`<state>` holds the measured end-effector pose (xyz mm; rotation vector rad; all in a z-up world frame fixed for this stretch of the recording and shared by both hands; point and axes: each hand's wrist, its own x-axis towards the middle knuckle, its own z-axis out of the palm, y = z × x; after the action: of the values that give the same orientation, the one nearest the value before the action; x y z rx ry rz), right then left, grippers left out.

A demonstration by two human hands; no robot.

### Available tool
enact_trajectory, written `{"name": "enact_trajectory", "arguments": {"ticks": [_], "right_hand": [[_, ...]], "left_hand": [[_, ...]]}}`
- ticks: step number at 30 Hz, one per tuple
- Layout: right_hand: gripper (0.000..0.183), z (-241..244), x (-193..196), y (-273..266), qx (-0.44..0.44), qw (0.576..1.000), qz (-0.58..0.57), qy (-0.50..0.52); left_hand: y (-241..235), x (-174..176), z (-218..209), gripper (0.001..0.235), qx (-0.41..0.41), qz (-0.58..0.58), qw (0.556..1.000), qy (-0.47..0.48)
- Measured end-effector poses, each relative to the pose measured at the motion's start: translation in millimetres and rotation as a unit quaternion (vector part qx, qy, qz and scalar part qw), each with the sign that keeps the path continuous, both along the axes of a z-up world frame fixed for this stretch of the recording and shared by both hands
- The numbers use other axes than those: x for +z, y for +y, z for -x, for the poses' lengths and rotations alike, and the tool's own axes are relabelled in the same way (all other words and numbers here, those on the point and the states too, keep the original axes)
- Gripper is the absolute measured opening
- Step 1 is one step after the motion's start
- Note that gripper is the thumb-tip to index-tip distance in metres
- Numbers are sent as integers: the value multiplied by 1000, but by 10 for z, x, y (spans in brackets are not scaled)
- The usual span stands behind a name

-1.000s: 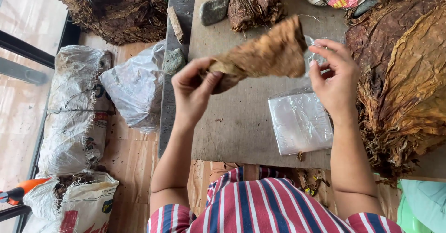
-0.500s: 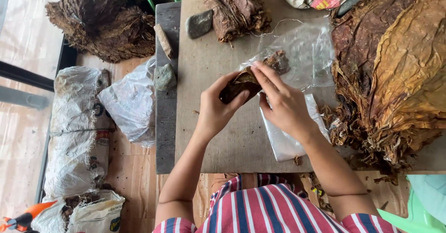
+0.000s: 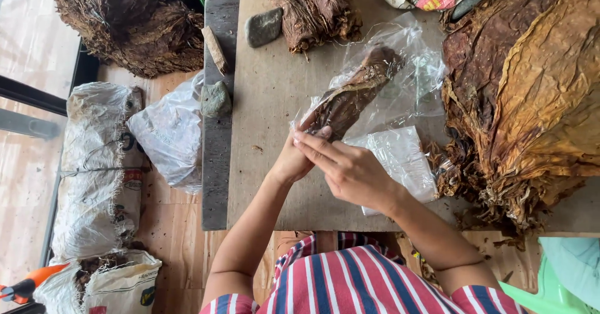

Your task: Packing dried tobacco leaves into clear plastic bags at a steady pace.

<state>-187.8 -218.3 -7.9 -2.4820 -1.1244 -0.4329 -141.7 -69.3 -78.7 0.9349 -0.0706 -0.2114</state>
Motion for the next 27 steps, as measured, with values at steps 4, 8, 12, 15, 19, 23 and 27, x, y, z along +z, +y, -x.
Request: {"name": "enact_trajectory", "arguments": {"ticks": [4, 8, 12, 15, 19, 23, 27], "right_hand": [[70, 150, -106, 64, 53, 998, -34, 6], [56, 203, -34, -192, 97, 993, -70, 22], [42, -188, -528, -1148, -90, 907, -403, -80], [60, -372, -316, -1282, -172, 639, -744, 91], [88, -400, -205, -968, 151, 467, -816, 305], [73, -447, -193, -588, 39, 414, -867, 274], [69, -584, -702, -879, -12, 488, -812, 320]], "left_hand": [[-186, -282, -7, 63, 72, -93, 991, -71], [-261, -612, -18, 64, 223, -304, 902, -211], [318, -9, -55, 73, -25, -167, 972, -164], [278, 499, 168, 67, -107, -81, 978, -162], [156, 480, 255, 68, -114, -162, 972, -128], [45, -129, 96, 74, -122, -25, 991, 51], [-278, 653, 387, 70, -44, -229, 964, -127]]}}
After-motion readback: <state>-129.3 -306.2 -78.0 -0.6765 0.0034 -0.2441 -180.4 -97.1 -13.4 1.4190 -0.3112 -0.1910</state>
